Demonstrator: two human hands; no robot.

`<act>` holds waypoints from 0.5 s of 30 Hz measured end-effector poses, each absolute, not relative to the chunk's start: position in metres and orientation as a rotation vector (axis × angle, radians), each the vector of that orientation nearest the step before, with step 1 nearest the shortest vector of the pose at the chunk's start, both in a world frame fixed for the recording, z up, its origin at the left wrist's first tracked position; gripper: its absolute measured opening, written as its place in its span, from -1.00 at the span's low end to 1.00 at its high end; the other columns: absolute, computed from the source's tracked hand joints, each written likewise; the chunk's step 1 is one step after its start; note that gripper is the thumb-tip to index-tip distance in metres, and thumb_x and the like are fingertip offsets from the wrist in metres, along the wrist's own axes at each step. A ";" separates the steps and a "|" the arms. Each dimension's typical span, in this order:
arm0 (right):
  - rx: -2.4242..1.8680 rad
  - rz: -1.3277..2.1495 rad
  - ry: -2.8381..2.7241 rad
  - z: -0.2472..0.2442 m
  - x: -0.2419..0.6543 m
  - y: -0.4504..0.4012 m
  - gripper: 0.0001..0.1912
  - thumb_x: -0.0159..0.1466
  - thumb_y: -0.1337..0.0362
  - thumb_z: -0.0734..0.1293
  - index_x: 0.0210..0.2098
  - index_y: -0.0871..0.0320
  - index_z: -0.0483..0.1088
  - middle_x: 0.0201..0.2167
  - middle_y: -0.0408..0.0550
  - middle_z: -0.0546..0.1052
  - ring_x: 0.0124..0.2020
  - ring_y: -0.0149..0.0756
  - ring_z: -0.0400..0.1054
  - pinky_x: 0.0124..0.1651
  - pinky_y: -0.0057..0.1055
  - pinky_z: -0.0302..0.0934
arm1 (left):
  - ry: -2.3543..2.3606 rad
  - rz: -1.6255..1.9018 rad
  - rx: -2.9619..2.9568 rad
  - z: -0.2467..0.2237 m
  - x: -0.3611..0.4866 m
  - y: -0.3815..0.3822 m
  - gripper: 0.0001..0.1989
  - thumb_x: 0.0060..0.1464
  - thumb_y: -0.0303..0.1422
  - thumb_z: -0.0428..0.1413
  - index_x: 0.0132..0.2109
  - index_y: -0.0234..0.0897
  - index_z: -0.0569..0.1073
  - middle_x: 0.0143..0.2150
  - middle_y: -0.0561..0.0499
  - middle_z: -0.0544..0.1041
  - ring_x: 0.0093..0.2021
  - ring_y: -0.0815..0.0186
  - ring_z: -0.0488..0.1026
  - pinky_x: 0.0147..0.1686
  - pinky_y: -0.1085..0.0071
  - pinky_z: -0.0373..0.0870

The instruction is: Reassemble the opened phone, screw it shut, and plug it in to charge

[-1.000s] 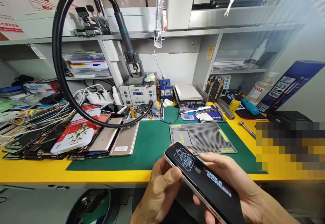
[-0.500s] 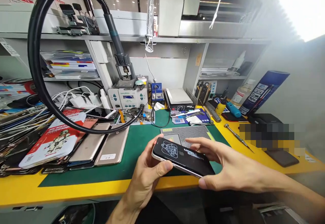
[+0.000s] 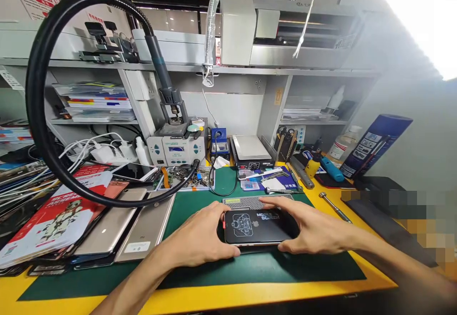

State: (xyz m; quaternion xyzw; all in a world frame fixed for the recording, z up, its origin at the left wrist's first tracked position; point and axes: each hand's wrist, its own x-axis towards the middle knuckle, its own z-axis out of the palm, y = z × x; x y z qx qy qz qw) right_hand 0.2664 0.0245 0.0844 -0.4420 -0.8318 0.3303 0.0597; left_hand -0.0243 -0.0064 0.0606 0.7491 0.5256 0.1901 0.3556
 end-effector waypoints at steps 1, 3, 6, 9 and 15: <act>-1.331 0.994 -2.529 0.083 0.266 0.028 -0.02 0.11 0.12 0.52 0.43 0.06 0.11 0.34 0.09 0.29 0.31 0.12 0.18 0.35 -0.01 0.10 | 1.375 0.465 1.974 0.061 -0.024 -0.003 -0.40 -0.16 -0.12 0.37 0.05 -0.21 0.48 -0.03 -0.04 0.50 -0.05 0.04 0.48 -0.14 0.29 0.38; -1.295 0.982 -2.560 0.080 0.267 0.032 -0.08 0.13 0.12 0.51 0.41 0.07 0.16 0.34 0.09 0.28 0.30 0.11 0.18 0.36 -0.02 0.08 | 1.381 0.418 2.011 0.060 -0.025 0.003 -0.42 -0.16 -0.09 0.37 0.01 -0.18 0.49 -0.05 -0.01 0.47 -0.08 0.05 0.47 -0.14 0.29 0.35; -1.218 0.968 -2.613 0.077 0.268 0.036 -0.15 0.15 0.14 0.50 0.38 0.10 0.20 0.32 0.10 0.30 0.29 0.07 0.19 0.35 -0.06 0.10 | 1.388 0.358 2.044 0.058 -0.025 0.007 -0.47 -0.11 -0.08 0.35 0.00 -0.15 0.47 -0.07 0.03 0.43 -0.10 0.10 0.45 -0.14 0.32 0.32; -1.177 0.970 -2.631 0.076 0.269 0.036 -0.16 0.15 0.18 0.48 0.37 0.11 0.20 0.30 0.12 0.31 0.27 0.05 0.22 0.32 -0.10 0.15 | 1.377 0.327 2.021 0.058 -0.025 0.007 -0.52 -0.05 -0.07 0.31 0.00 -0.12 0.46 -0.06 0.05 0.41 -0.08 0.11 0.44 -0.12 0.32 0.32; -1.090 0.940 -2.638 0.077 0.268 0.036 -0.20 0.06 0.32 0.42 0.31 0.15 0.27 0.18 0.11 0.37 0.18 -0.03 0.30 0.27 -0.18 0.22 | 1.460 0.200 1.944 0.063 -0.018 0.006 -0.44 -0.06 -0.15 0.27 0.12 -0.13 0.44 0.04 -0.04 0.39 0.02 0.02 0.42 0.02 0.20 0.32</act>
